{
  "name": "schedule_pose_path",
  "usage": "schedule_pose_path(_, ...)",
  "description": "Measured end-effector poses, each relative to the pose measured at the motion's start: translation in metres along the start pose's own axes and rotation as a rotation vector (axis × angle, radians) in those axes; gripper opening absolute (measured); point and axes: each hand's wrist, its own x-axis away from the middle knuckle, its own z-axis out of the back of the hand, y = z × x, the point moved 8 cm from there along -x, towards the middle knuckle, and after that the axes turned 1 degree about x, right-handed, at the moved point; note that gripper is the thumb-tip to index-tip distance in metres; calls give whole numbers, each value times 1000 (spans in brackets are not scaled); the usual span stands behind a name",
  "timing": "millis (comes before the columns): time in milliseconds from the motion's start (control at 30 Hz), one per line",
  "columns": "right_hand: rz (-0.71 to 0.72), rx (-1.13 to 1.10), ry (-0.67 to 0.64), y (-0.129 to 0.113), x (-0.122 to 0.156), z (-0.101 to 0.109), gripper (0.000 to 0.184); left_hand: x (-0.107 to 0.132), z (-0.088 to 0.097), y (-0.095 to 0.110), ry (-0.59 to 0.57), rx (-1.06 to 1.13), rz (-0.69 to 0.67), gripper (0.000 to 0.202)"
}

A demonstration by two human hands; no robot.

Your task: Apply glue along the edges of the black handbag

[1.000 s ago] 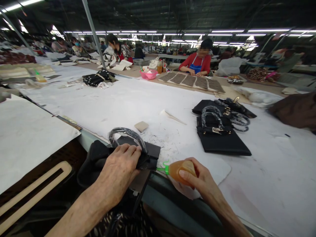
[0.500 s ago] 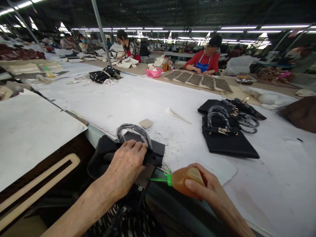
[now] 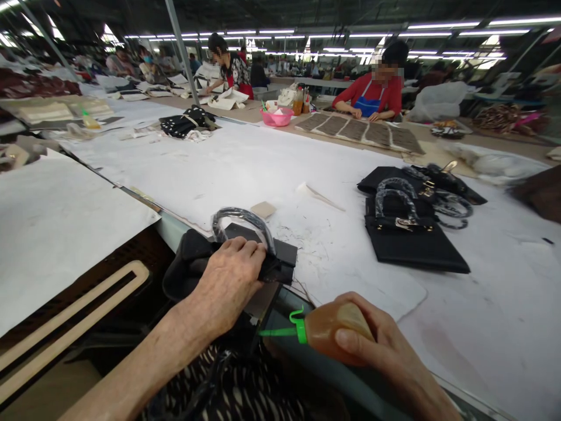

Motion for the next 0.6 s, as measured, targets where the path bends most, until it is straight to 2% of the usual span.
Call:
schedule_pose_path(300, -27, -29, 71, 6, 0, -3, 37, -1, 1, 1, -21, -6, 12, 24)
schedule_pose_path(467, -39, -26, 22, 6, 5, -11, 39, -1, -1, 0, 39, -6, -17, 28)
schedule_pose_path(600, -50, -22, -8, 6, 11, -14, 41, -1, -1, 0, 32, -11, -15, 29)
